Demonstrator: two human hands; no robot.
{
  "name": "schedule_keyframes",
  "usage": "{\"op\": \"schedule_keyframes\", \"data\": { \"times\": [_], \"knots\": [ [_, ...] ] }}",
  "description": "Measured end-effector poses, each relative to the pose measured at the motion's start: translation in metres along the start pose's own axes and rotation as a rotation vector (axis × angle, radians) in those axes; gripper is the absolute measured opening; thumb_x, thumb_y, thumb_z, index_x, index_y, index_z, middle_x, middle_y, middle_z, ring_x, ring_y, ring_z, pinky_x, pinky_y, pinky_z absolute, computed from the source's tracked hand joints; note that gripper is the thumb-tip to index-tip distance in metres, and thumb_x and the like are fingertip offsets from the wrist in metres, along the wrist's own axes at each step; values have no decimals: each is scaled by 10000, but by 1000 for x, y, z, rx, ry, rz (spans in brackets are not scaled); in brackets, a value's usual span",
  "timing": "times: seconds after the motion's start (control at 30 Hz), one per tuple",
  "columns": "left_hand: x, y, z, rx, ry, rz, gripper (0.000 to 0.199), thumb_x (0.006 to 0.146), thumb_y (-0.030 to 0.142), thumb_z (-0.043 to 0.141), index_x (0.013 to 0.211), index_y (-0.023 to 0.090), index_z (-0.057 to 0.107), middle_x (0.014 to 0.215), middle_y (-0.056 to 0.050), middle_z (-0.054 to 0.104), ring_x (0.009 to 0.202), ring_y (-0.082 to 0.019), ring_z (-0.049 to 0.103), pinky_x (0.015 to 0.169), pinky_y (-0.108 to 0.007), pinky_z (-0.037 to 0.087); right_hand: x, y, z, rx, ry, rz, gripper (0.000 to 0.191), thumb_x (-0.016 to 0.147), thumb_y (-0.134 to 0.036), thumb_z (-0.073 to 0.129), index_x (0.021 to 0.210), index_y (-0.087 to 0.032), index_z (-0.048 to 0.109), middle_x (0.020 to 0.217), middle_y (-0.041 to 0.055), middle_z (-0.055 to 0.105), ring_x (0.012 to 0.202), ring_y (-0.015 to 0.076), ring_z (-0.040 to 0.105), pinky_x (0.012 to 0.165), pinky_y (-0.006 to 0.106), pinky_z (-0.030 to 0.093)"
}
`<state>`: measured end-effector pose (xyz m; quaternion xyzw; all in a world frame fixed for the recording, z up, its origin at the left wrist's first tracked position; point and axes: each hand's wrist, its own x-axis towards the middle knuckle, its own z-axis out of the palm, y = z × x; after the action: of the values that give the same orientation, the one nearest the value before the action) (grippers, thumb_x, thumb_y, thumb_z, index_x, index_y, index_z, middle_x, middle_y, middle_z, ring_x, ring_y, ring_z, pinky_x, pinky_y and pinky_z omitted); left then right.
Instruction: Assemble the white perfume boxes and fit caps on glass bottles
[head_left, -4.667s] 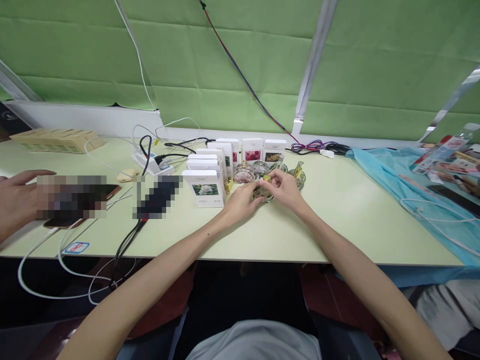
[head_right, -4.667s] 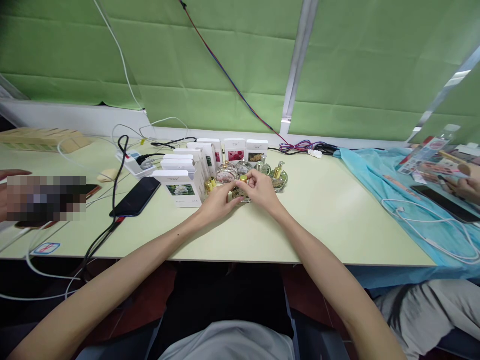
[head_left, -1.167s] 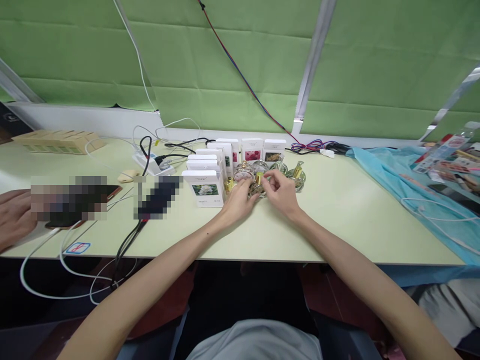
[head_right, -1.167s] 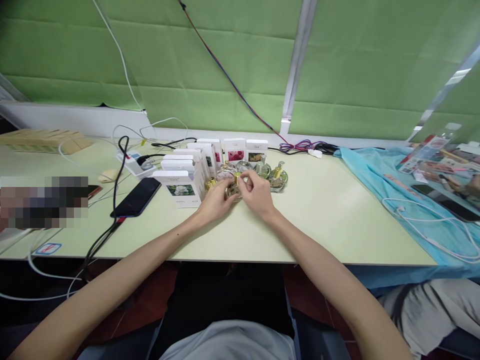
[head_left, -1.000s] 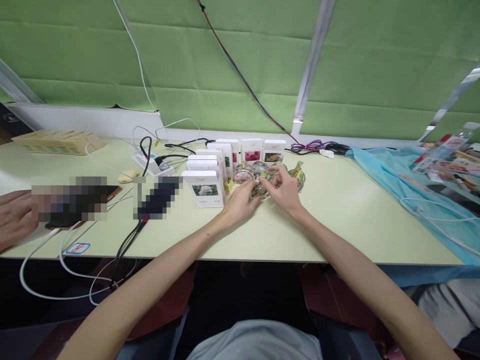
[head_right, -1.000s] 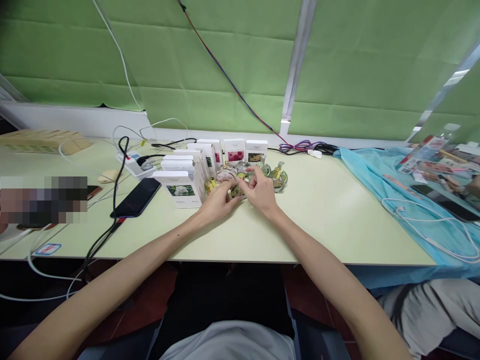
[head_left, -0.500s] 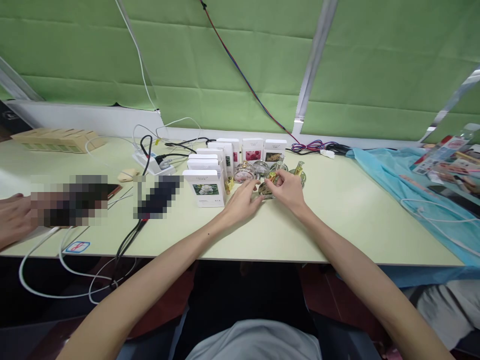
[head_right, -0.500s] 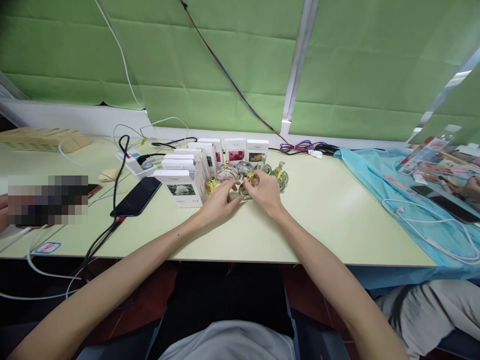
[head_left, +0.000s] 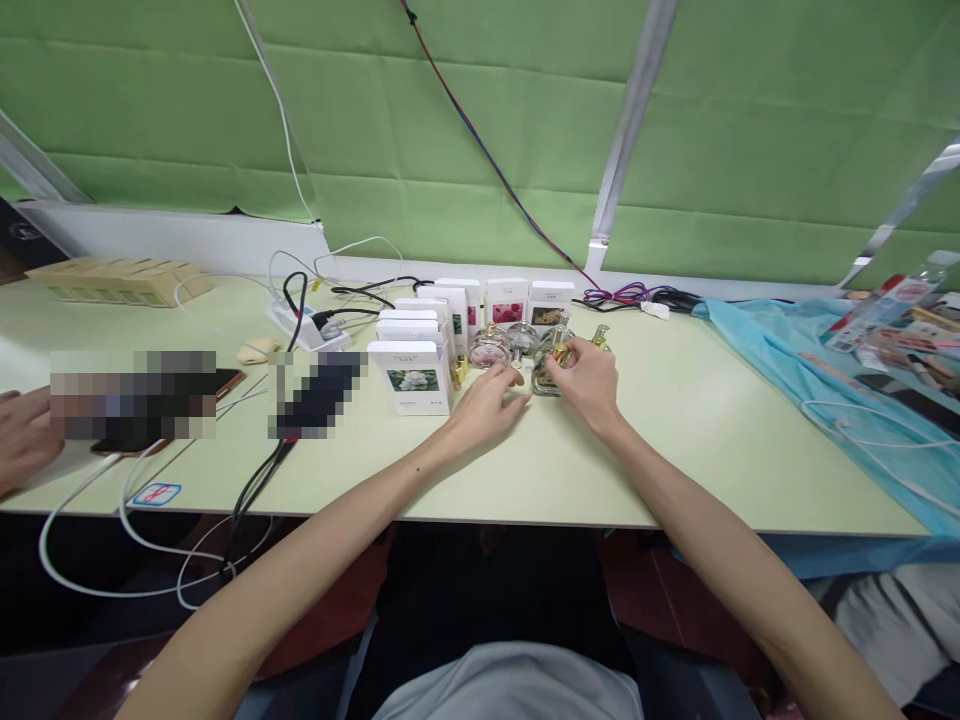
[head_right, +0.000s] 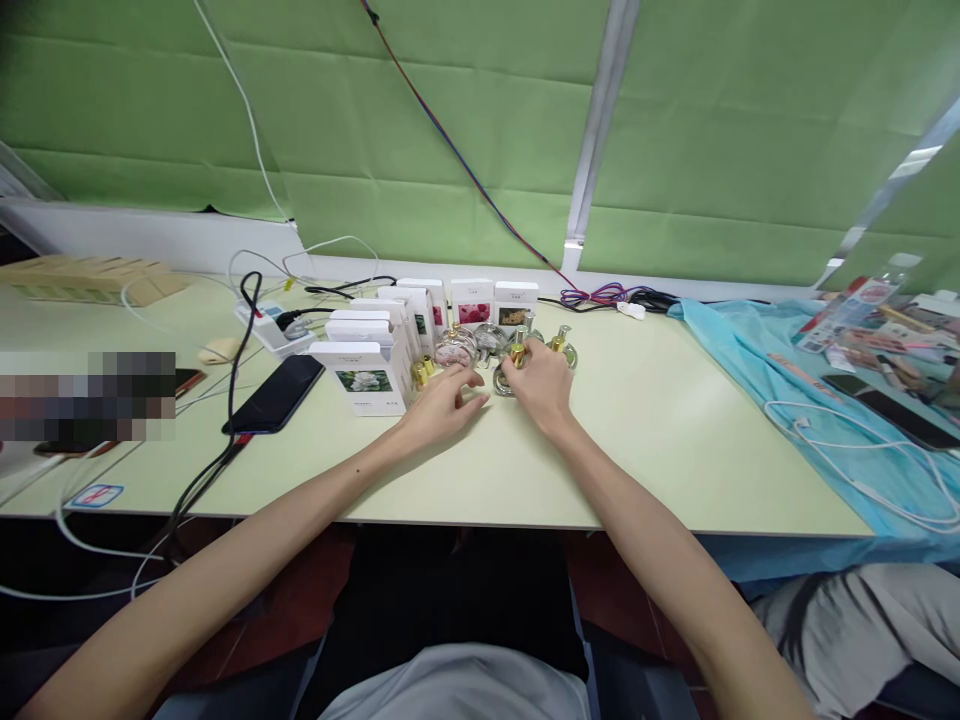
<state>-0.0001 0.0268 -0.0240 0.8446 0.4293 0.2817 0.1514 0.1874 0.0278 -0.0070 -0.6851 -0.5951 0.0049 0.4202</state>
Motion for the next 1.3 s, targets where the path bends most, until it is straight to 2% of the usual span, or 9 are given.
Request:
{"op": "schedule_keyframes", "data": {
  "times": [0.27,0.47,0.77,0.87,1.0,1.17,1.3],
  "knots": [
    [0,0,0,-1,-15,-4,168,972,326,557,986,193,659,1060,-82,634,873,-230,635,777,-365,490,2,3,0,-11,46,23,137,792,-349,665,754,-218,648,681,62,706,667,241,615,611,313,398],
    [0,-1,0,2,-20,-1,168,970,317,557,957,191,666,1032,-83,636,855,-229,633,742,-358,478,3,1,-3,-59,13,56,154,817,-365,670,784,-214,658,708,66,714,722,260,637,626,315,387],
    [1,-1,0,24,-26,1,168,964,313,554,957,194,671,1016,-84,652,916,-253,639,785,-381,488,4,6,0,-28,46,34,181,812,-392,688,788,-213,682,678,58,700,661,238,589,599,304,346],
    [1,0,-1,32,-31,3,151,959,300,560,947,195,668,1009,-80,655,914,-250,642,783,-376,485,4,5,-1,3,58,35,206,797,-406,719,854,-209,708,679,55,703,659,240,590,597,303,340],
    [1,1,-2,25,-34,6,153,956,303,567,951,193,673,998,-80,661,918,-254,648,782,-374,488,3,2,-5,64,94,39,344,811,-475,724,1011,-196,710,639,13,660,638,229,597,623,307,367],
    [1,0,-2,20,-37,8,159,951,309,570,947,192,677,997,-81,669,926,-258,653,806,-384,499,-1,-2,-4,204,205,-113,284,902,-448,601,1003,-190,665,533,-67,501,508,160,495,651,297,417],
    [1,0,0,18,-37,11,161,943,312,576,951,193,683,1007,-89,675,926,-264,653,821,-392,506,-8,-4,1,273,148,-257,246,942,-400,530,852,-204,647,530,-47,496,498,149,472,609,277,403]
  ]
}}
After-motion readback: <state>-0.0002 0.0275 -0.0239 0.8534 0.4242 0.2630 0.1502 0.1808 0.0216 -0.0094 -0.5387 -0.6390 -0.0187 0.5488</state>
